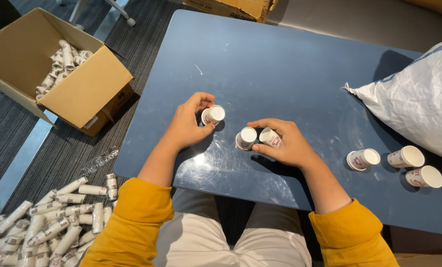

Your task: The recorder is stacking paper cups and placing them into plastic sleeves or boxes for packaging.

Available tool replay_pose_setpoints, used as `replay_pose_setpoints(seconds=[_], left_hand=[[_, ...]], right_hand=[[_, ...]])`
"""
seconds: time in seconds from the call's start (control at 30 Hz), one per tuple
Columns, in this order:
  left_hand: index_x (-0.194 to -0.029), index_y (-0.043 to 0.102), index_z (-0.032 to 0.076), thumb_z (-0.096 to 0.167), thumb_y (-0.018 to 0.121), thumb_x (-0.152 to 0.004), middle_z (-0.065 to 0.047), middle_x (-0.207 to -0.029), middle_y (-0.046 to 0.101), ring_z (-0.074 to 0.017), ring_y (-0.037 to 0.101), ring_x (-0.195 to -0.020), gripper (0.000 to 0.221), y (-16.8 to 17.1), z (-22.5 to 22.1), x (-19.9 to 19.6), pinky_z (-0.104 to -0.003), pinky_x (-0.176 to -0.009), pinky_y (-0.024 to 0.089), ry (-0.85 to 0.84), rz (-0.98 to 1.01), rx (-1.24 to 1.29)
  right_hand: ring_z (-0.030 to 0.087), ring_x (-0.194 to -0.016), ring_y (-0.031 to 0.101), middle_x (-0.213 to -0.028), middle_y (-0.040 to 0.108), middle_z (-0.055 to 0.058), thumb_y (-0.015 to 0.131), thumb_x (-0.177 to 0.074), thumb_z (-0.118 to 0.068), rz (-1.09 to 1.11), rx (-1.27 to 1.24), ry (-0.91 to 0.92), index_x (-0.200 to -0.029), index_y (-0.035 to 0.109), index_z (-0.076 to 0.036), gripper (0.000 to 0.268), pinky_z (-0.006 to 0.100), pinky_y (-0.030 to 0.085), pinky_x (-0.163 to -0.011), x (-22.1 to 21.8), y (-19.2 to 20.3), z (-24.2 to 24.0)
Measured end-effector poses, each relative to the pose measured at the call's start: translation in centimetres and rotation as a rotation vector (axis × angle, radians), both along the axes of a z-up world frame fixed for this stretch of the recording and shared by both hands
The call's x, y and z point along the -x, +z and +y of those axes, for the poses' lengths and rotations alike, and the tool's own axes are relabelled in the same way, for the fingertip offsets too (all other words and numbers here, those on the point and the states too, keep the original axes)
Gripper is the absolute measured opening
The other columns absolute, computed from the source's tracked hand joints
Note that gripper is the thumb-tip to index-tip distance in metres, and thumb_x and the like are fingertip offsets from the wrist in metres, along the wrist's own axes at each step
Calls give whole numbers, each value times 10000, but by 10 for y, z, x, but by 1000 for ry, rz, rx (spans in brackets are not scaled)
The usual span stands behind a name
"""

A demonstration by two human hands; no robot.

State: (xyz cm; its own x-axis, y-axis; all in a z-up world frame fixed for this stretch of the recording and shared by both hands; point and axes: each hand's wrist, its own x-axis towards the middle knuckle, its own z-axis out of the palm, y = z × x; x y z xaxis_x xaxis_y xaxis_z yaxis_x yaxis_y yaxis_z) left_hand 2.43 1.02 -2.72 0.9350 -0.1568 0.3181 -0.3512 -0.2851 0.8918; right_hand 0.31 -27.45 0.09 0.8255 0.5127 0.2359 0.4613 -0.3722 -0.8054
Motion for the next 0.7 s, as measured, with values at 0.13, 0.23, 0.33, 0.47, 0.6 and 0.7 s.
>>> replay_pose_setpoints(seconds=[0.13,0.23,0.33,0.47,0.6,0.7], left_hand=[[-1175,628,69,45,785,-748,-90,-1147,737,-232,723,-1137,455,3,1,2,-367,-1002,545,-13,-5,-88],[-1142,638,98,75,769,-737,-66,-1122,732,-246,725,-1128,426,8,1,4,-384,-1012,553,23,86,-225],[-1134,644,102,129,803,-706,-62,-1125,732,-297,649,-1171,457,17,0,10,-431,-1039,476,51,52,-335],[-1217,620,43,154,818,-671,-166,-1257,671,-389,558,-1289,592,31,-5,25,-517,-1117,391,35,-520,-293],[-1180,656,77,163,770,-770,-97,-1195,700,-287,678,-1168,435,31,-24,46,-379,-1015,555,-313,-345,-197],[-1248,626,24,141,773,-716,-150,-1190,669,-348,625,-1148,564,36,-37,56,-409,-956,523,-505,-312,-182]], right_hand=[[186,-935,751,-1043,780,60,893,-711,-254,-54,58,36,-1157,741,-93,498,317,574,-826,2,1,3],[189,-950,761,-1037,787,57,911,-693,-243,-39,71,98,-1110,749,-97,470,324,585,-844,3,-2,3],[188,-966,762,-1044,787,60,914,-691,-218,-23,59,160,-1085,752,-89,445,328,589,-857,2,-3,3],[180,-988,730,-1062,760,61,853,-747,-172,87,-61,135,-1116,726,-65,405,311,572,-873,-4,-16,-8],[175,-990,671,-1070,708,97,686,-835,-112,405,-442,77,-1159,665,-21,338,294,536,-893,-23,-50,-30],[186,-1004,679,-1084,692,120,622,-833,-110,521,-654,79,-1163,636,0,348,309,544,-931,-25,-49,-34]])
